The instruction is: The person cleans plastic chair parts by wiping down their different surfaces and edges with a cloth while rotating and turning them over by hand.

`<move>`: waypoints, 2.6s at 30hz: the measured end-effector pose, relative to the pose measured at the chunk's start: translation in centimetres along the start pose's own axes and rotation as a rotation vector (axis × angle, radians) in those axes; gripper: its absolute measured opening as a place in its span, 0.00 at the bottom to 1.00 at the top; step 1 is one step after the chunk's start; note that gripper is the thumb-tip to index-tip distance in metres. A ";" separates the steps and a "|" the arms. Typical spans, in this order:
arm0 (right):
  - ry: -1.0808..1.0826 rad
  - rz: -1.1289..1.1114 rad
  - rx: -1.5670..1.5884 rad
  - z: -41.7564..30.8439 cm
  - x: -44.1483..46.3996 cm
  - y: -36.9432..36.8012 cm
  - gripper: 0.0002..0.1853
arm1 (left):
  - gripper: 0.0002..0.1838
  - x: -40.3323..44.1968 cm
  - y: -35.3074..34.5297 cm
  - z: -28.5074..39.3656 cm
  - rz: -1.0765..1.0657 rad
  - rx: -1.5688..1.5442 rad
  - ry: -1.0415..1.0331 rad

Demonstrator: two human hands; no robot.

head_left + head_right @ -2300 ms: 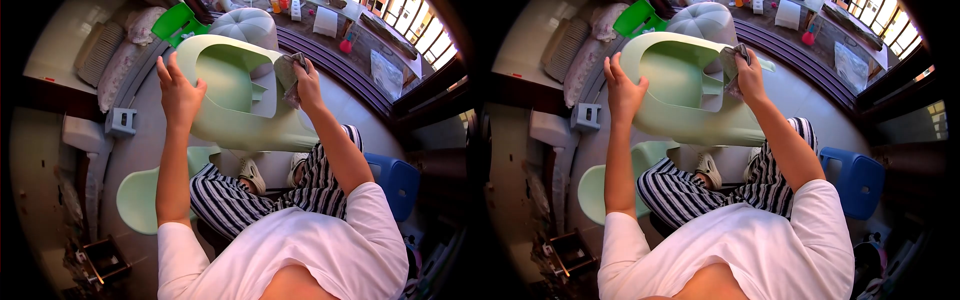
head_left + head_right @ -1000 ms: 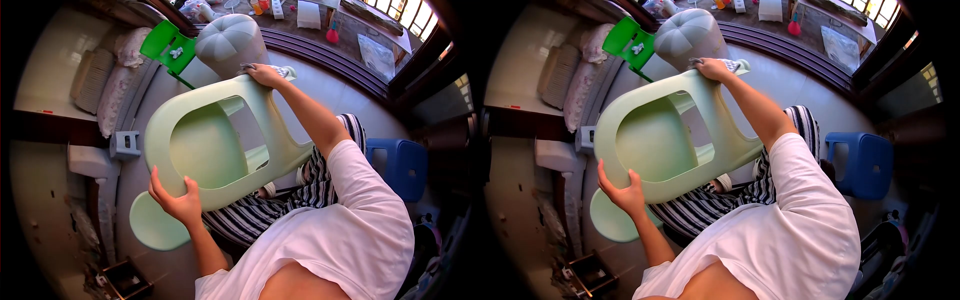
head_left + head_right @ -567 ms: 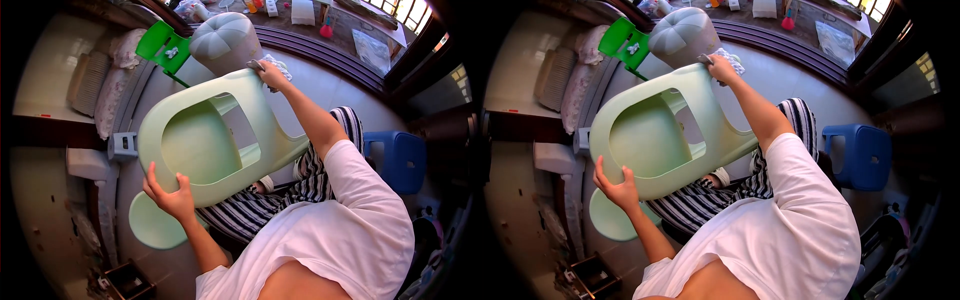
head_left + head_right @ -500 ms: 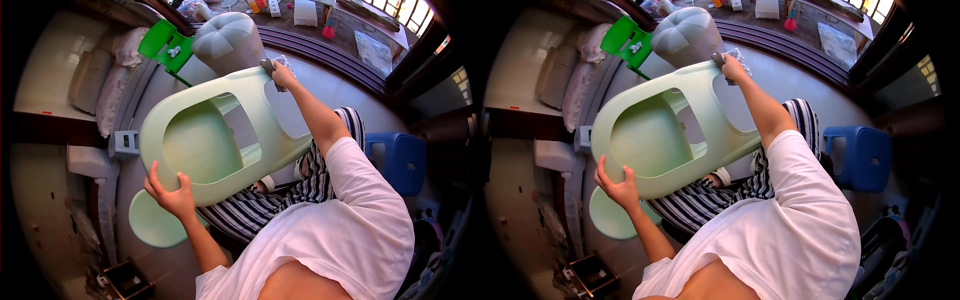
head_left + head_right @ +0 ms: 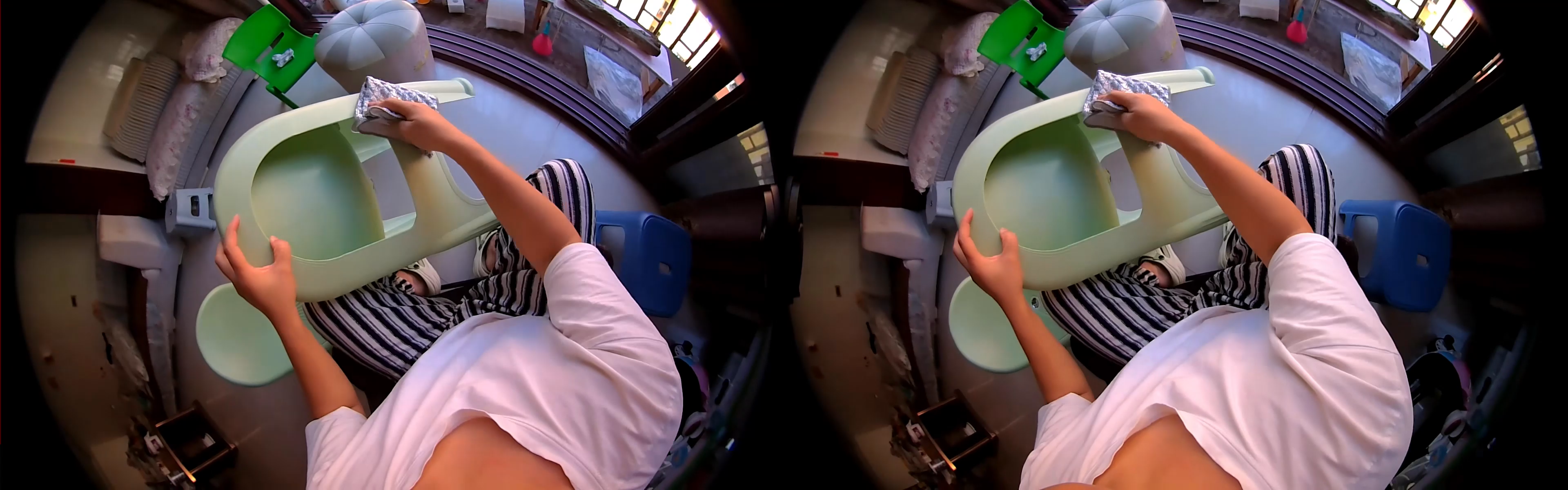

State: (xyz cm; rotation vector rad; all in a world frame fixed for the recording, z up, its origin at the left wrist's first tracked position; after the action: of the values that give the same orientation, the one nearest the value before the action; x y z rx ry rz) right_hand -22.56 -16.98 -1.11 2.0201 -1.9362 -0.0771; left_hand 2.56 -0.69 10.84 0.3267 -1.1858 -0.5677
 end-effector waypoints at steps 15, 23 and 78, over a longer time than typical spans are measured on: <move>0.316 0.278 -0.159 -1.6 -18.3 -4.1 0.40 | 0.27 0.6 -0.3 -1.9 -0.008 0.082 0.086; 0.257 0.532 -0.288 2.0 -19.4 -3.6 0.34 | 0.28 0.3 -0.2 -2.0 -0.010 0.077 0.032; 0.539 0.241 -0.280 -3.2 -15.9 -3.8 0.14 | 0.20 0.0 7.4 14.4 -1.172 -2.186 0.285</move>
State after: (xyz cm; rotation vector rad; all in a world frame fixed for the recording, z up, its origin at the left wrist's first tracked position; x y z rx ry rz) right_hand -19.12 -0.74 -2.25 1.4302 -1.6892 0.2203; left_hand -9.15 6.10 19.77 -0.8606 0.5161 -2.2911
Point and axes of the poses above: each hand's wrist, its own x-axis towards the middle knuckle, its own y-axis out of the back of the hand, z = x × y, the point moved 2 cm from there along x, towards the middle knuckle, and after that the axes turned 11 degrees about z, right-handed, at the moved point
